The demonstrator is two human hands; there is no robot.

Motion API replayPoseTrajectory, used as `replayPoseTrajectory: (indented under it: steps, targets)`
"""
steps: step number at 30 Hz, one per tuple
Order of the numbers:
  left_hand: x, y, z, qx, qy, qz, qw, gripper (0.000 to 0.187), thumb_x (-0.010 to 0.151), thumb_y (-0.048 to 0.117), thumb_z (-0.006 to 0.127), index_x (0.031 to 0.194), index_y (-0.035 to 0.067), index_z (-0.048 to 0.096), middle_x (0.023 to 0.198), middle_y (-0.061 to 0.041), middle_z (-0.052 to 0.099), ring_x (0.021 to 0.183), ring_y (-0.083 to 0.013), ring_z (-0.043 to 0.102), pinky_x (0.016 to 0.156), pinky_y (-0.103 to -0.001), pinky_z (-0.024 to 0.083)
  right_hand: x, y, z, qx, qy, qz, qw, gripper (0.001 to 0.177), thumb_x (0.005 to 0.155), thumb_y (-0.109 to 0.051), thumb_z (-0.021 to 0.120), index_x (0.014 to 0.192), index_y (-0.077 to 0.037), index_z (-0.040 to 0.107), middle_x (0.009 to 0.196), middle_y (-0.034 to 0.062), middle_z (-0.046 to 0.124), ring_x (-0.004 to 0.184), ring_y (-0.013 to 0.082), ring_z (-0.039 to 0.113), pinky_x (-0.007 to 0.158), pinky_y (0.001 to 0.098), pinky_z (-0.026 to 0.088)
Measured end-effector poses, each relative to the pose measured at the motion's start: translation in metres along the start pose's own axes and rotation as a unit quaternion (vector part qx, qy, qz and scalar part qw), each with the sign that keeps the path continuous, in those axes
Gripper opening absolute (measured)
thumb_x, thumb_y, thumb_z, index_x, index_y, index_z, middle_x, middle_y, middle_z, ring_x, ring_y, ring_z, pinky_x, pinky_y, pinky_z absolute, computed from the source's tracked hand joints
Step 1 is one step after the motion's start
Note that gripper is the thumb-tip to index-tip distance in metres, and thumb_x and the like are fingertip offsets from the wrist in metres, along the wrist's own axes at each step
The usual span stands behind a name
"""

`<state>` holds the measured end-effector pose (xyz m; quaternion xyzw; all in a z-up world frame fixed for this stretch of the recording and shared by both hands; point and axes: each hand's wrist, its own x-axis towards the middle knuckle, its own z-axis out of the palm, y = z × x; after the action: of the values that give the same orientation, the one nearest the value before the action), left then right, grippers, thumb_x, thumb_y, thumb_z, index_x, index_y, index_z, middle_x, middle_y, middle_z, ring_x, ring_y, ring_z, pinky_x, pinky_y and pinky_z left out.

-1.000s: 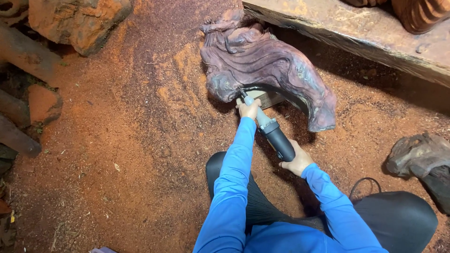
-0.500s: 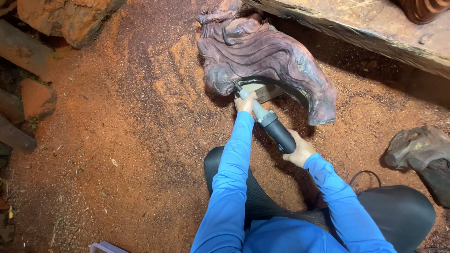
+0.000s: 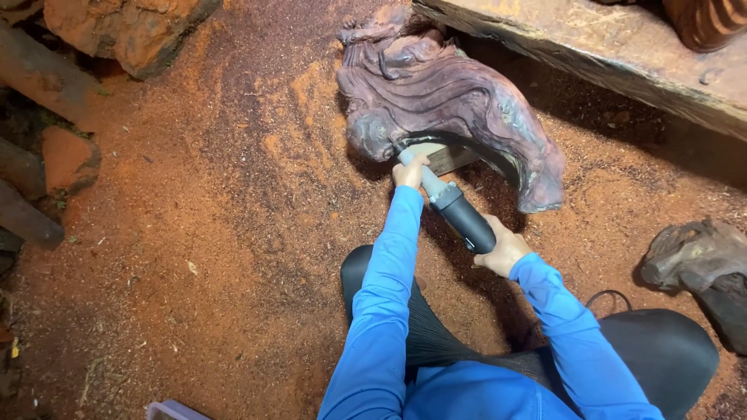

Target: Carving and refining a wooden statue using a power rotary tool in a workshop

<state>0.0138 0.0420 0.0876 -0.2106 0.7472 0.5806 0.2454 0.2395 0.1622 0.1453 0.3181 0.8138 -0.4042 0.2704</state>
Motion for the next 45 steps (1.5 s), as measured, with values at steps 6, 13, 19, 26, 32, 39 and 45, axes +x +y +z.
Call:
replayPoseTrajectory:
  steps: [6, 13, 19, 26, 32, 39, 45]
  targets:
    - [-0.019, 0.021, 0.003, -0.018, -0.022, -0.013, 1.000, 0.094, 0.063, 0.025, 0.081, 0.142, -0.013, 0.047, 0.140, -0.029, 0.052, 0.133, -0.0376, 0.054, 0.108, -0.052, 0.046, -0.021, -0.013, -0.027, -0.025, 0.004, 0.013, 1.000, 0.099, 0.068, -0.031, 0.089, 0.154, -0.044, 0.041, 0.126, 0.0203, 0.070, 0.121, 0.0386, 0.067, 0.105, 0.0445, 0.053]
    - [-0.023, 0.022, 0.004, -0.088, 0.005, -0.041, 0.995, 0.095, 0.063, 0.023, 0.082, 0.143, -0.013, 0.046, 0.145, -0.030, 0.048, 0.139, -0.0395, 0.048, 0.112, -0.053, 0.042, -0.018, -0.029, -0.039, -0.045, 0.013, 0.004, 0.999, 0.097, 0.067, -0.028, 0.089, 0.153, -0.041, 0.045, 0.124, 0.0210, 0.070, 0.120, 0.0403, 0.066, 0.104, 0.0456, 0.053]
    - [-0.013, 0.020, 0.005, 0.005, -0.039, -0.027, 0.999, 0.094, 0.063, 0.029, 0.082, 0.141, -0.012, 0.050, 0.145, -0.028, 0.050, 0.140, -0.0391, 0.048, 0.114, -0.051, 0.043, -0.011, -0.007, -0.022, -0.030, 0.024, 0.017, 0.999, 0.098, 0.066, -0.029, 0.089, 0.153, -0.041, 0.045, 0.126, 0.0224, 0.069, 0.120, 0.0414, 0.066, 0.104, 0.0467, 0.053]
    - [0.026, -0.007, 0.015, 0.094, -0.051, -0.014, 0.994, 0.093, 0.066, 0.037, 0.081, 0.141, -0.010, 0.051, 0.145, -0.028, 0.052, 0.139, -0.0407, 0.049, 0.115, -0.053, 0.042, 0.015, 0.018, 0.013, 0.042, 0.012, 0.005, 0.999, 0.097, 0.064, -0.029, 0.089, 0.152, -0.036, 0.048, 0.124, 0.0226, 0.069, 0.117, 0.0425, 0.067, 0.102, 0.0476, 0.053]
    - [-0.014, 0.026, -0.002, 0.080, -0.047, -0.009, 0.996, 0.092, 0.067, 0.032, 0.079, 0.142, -0.011, 0.050, 0.143, -0.028, 0.053, 0.138, -0.0396, 0.051, 0.113, -0.050, 0.044, 0.008, 0.010, 0.007, 0.026, 0.007, 0.006, 1.000, 0.100, 0.065, -0.030, 0.089, 0.154, -0.038, 0.044, 0.127, 0.0215, 0.068, 0.120, 0.0407, 0.067, 0.104, 0.0455, 0.053]
    - [0.005, -0.001, 0.011, 0.121, -0.057, -0.005, 0.991, 0.089, 0.067, 0.035, 0.078, 0.138, -0.010, 0.051, 0.139, -0.026, 0.055, 0.135, -0.0381, 0.054, 0.111, -0.050, 0.046, 0.017, 0.032, 0.023, 0.040, 0.009, 0.007, 0.999, 0.101, 0.062, -0.032, 0.091, 0.152, -0.040, 0.046, 0.127, 0.0204, 0.068, 0.120, 0.0407, 0.066, 0.103, 0.0458, 0.053]
    - [0.011, -0.009, 0.009, 0.123, -0.047, -0.008, 0.991, 0.096, 0.065, 0.032, 0.078, 0.144, -0.012, 0.046, 0.141, -0.026, 0.054, 0.136, -0.0374, 0.053, 0.111, -0.049, 0.047, 0.019, 0.039, 0.030, 0.057, 0.006, 0.003, 0.998, 0.099, 0.064, -0.030, 0.090, 0.152, -0.038, 0.046, 0.126, 0.0210, 0.068, 0.119, 0.0416, 0.067, 0.102, 0.0471, 0.053]
